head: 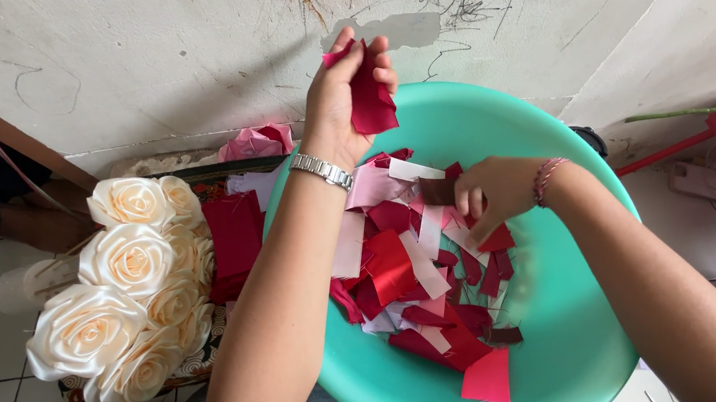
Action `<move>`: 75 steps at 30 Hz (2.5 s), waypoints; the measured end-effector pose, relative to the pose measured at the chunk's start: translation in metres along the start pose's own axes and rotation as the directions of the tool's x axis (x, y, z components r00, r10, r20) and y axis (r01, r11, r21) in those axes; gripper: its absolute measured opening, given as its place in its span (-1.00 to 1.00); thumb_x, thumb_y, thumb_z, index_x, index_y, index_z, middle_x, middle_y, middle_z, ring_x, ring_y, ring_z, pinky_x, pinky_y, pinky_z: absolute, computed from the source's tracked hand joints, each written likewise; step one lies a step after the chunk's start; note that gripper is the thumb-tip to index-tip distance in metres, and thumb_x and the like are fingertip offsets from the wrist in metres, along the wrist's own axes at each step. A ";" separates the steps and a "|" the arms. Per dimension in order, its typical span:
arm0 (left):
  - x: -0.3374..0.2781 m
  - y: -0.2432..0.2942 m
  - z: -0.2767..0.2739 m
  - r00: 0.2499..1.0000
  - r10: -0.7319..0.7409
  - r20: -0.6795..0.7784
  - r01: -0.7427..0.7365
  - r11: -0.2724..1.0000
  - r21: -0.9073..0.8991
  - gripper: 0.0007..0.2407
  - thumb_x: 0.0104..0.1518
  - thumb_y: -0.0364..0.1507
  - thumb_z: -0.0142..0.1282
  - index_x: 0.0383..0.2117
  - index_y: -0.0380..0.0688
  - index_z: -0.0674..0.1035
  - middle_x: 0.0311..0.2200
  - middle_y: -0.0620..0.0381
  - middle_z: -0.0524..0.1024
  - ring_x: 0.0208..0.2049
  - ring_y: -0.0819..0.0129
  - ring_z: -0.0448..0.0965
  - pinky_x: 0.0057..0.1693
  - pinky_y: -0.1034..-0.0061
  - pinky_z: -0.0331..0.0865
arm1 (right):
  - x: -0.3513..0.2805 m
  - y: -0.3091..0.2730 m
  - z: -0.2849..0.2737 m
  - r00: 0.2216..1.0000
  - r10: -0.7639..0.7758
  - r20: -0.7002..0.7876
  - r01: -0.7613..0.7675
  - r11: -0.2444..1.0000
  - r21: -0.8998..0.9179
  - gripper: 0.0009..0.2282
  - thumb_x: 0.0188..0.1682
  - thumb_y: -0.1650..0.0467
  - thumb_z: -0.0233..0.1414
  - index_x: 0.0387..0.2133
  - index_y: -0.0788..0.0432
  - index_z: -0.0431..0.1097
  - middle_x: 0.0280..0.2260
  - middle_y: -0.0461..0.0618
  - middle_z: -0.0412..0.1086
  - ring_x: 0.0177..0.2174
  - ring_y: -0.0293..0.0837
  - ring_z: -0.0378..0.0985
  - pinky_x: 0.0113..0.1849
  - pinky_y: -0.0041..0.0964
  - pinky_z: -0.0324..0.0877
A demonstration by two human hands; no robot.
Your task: The person sorts through a variety of pink and red ribbon strips in a green plastic basin, picking out specific pieces and stacking them on a table next to a bunch of artificial cream roses.
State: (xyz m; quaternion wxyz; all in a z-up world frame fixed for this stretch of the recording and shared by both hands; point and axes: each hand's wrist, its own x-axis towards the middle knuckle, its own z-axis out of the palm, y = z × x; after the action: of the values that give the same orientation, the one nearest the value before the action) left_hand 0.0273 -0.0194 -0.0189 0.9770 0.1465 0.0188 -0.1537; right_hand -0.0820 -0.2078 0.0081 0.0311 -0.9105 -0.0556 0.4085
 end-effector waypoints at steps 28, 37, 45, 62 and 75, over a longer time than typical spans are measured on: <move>-0.014 -0.001 0.012 0.985 0.170 0.040 -0.174 0.960 0.218 -0.68 0.33 -0.54 -0.21 0.21 -0.20 0.31 -0.26 -0.35 0.56 -0.35 -0.01 0.59 -0.14 0.16 0.57 | 0.054 -0.059 0.075 0.739 -0.659 -0.140 0.555 0.713 -0.429 -0.18 -0.40 -0.04 0.38 0.17 -0.17 0.22 0.08 0.00 0.15 -0.04 0.05 0.31 -0.14 0.04 0.41; -0.013 0.000 0.012 0.980 0.191 0.048 -0.196 0.959 0.205 -0.66 0.32 -0.56 -0.19 0.23 -0.19 0.29 -0.30 -0.32 0.55 -0.38 0.04 0.57 -0.19 0.21 0.55 | 0.032 -0.007 0.027 0.725 -0.599 -0.339 0.553 0.800 -0.233 -0.71 -0.16 0.33 0.17 -0.13 -0.17 0.51 -0.21 -0.15 0.52 -0.17 -0.07 0.46 -0.18 -0.11 0.40; -0.007 0.000 0.007 0.980 0.189 0.053 -0.196 0.962 0.191 -0.68 0.32 -0.59 -0.21 0.21 -0.17 0.30 -0.31 -0.33 0.56 -0.39 0.03 0.58 -0.23 0.22 0.55 | 0.000 0.012 0.004 0.791 -0.384 -0.476 0.397 0.915 -0.077 -0.46 -0.23 0.60 -0.05 0.02 -0.17 0.50 -0.26 -0.22 0.59 -0.24 -0.14 0.57 -0.16 -0.17 0.44; -0.011 0.001 0.012 0.978 0.199 0.063 -0.209 0.945 0.252 -0.64 0.30 -0.59 -0.18 0.24 -0.20 0.27 -0.33 -0.28 0.57 -0.45 0.09 0.56 -0.29 0.28 0.54 | 0.032 -0.057 0.053 0.795 -0.588 -0.152 0.528 0.793 -0.305 -0.45 -0.45 -0.09 0.30 -0.29 -0.06 0.53 -0.08 -0.17 0.34 -0.19 -0.07 0.46 -0.22 -0.10 0.43; -0.011 0.001 0.012 0.976 0.205 0.076 -0.218 0.942 0.256 -0.63 0.30 -0.57 -0.17 0.25 -0.20 0.27 -0.31 -0.30 0.57 -0.44 0.10 0.57 -0.27 0.27 0.56 | 0.034 -0.061 0.058 0.847 -0.524 -0.095 0.414 0.761 -0.500 0.04 -0.59 -0.07 0.46 0.29 -0.36 0.11 0.02 -0.08 0.09 -0.05 -0.04 0.31 -0.21 0.00 0.47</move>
State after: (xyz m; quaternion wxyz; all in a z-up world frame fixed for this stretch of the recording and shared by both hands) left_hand 0.0171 -0.0184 -0.0058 0.9599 0.2722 -0.0413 -0.0527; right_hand -0.1070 -0.1427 -0.0494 -0.0776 -0.8883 -0.3744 0.2544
